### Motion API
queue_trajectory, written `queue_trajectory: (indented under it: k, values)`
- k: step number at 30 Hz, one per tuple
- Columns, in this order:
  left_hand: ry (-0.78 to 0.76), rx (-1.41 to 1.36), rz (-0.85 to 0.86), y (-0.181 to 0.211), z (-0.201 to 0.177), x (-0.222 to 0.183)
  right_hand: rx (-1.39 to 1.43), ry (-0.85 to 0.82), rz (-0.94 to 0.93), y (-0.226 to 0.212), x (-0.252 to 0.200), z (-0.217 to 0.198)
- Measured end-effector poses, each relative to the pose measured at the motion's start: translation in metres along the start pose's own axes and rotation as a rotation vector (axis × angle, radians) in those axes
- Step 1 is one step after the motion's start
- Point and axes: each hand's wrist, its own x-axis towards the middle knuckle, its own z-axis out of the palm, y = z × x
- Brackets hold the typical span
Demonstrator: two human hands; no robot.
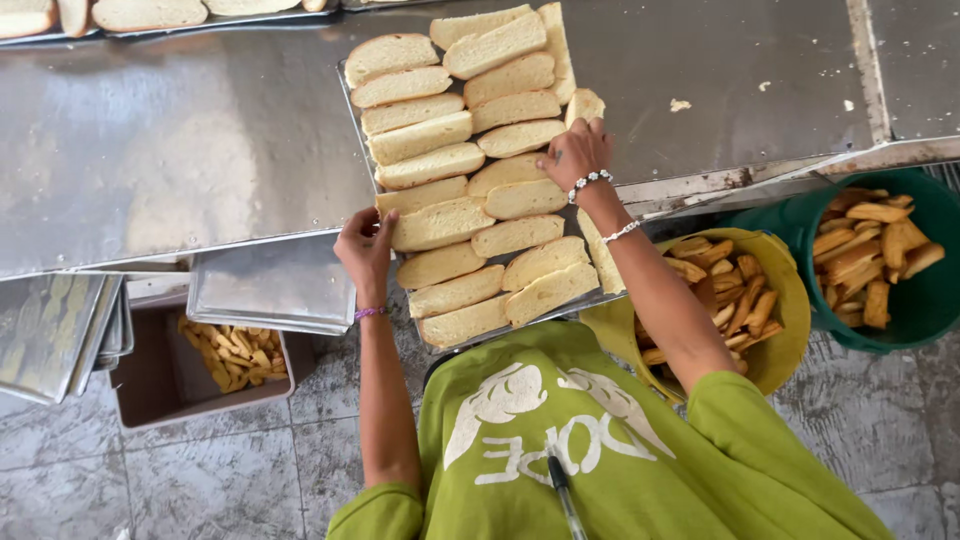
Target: The person organizes sliced bread loaves on metal trays, moving a tray of bread, and clapping their hands while standing at a workspace with several buckets of food items.
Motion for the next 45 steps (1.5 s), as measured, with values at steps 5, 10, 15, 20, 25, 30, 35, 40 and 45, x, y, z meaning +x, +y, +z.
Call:
queue_trajectory:
  k: [5, 10, 15, 20, 25, 30, 35, 40, 45]
  values:
    - [0.007, -0.041, -0.07, 0.001, 0.004, 0.006, -0.003, 0.042, 0.018, 0.008, 0.005, 0.001]
    - [0.011, -0.038, -0.073, 0.003, 0.014, -0.003, -0.025, 0.059, 0.006, 0.016, 0.002, -0.008]
    - [0.096, 0.091, 0.179, 0.015, 0.007, -0.013, 0.024, 0.098, -0.15, 0.02, -0.008, -0.018]
    - [-0.012, 0.048, 0.196, 0.034, -0.008, -0.032, 0.199, -0.055, -0.419, 0.013, -0.028, -0.014]
    - [-0.032, 0.06, 0.153, 0.043, -0.001, -0.04, 0.097, -0.046, -0.413, -0.001, -0.025, -0.006]
    - [0.081, 0.111, 0.32, 0.04, -0.011, -0.051, 0.102, -0.01, -0.422, 0.01, -0.035, -0.02]
    - [-0.044, 0.17, 0.073, 0.032, -0.038, -0.082, -0.149, -0.285, -0.064, 0.02, -0.076, -0.027]
    - [-0.086, 0.097, -0.038, 0.027, -0.035, -0.097, -0.054, -0.182, 0.034, 0.014, -0.099, -0.009]
    - [-0.12, 0.002, -0.094, 0.035, -0.022, -0.097, 0.054, -0.098, 0.065, 0.032, -0.1, -0.012]
